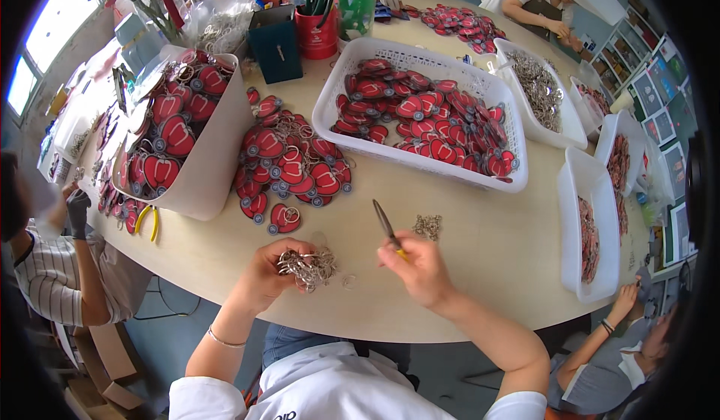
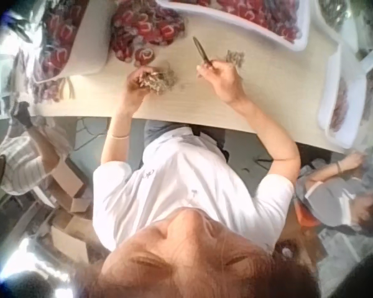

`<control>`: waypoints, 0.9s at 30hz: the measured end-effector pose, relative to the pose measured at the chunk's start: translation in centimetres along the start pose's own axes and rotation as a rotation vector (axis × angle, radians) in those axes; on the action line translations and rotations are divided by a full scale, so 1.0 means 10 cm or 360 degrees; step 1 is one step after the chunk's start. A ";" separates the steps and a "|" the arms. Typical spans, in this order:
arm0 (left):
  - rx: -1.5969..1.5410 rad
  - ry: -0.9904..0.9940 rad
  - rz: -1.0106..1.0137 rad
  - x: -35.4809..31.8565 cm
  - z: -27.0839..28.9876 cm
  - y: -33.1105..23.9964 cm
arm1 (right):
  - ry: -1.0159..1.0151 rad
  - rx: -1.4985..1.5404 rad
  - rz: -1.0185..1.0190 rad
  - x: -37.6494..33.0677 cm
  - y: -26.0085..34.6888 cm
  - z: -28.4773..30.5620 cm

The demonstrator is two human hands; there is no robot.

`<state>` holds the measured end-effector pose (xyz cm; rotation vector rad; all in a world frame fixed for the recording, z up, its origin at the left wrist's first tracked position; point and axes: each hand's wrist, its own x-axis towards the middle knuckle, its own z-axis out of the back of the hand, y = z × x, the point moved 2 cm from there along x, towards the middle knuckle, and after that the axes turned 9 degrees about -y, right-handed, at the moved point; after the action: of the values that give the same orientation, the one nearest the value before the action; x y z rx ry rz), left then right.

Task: The person uses pliers to attach split rings and lobster clasps to heart-shaped keychain blanks. They repeatedly open the rings, link the components, and close them to form finished keychains, placing completed units into a pile on the table.

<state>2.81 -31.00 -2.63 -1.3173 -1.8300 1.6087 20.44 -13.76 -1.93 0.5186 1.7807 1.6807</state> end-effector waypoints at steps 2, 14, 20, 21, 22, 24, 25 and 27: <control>-0.0011 0.0011 -0.0038 -0.01 0.05 0.04 | 0.0208 0.0332 -0.0253 0.08 -0.09 -0.20; 0.0301 0.0106 -0.0338 0.02 0.06 0.14 | 0.0006 0.0392 0.0257 0.65 0.03 -0.14; 0.1301 0.0040 -0.0959 0.07 -0.34 0.00 | -0.0136 0.0338 0.0230 0.61 -0.02 -0.13; 0.1504 0.0041 -0.1072 0.07 -0.38 0.00 | -0.0206 0.0417 0.0335 0.58 0.07 -0.09; 0.1559 0.0058 -0.1051 0.08 -0.40 0.00 | -0.0269 0.0504 0.0434 0.54 0.19 -0.06; 0.1670 0.0097 -0.1011 0.10 -0.43 -0.01 | -0.0316 0.0453 0.0543 0.44 0.36 0.03; 0.1690 0.0117 -0.1019 0.10 -0.44 0.01 | -0.0338 0.0443 0.0593 0.38 0.38 0.09; 0.1733 0.0151 -0.1033 0.11 -0.43 0.04 | -0.0416 0.0412 0.0662 0.29 0.36 0.16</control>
<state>5.77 -27.71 -2.10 -0.2578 -0.8522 1.6604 18.93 -10.20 1.11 1.2367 1.7861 1.5542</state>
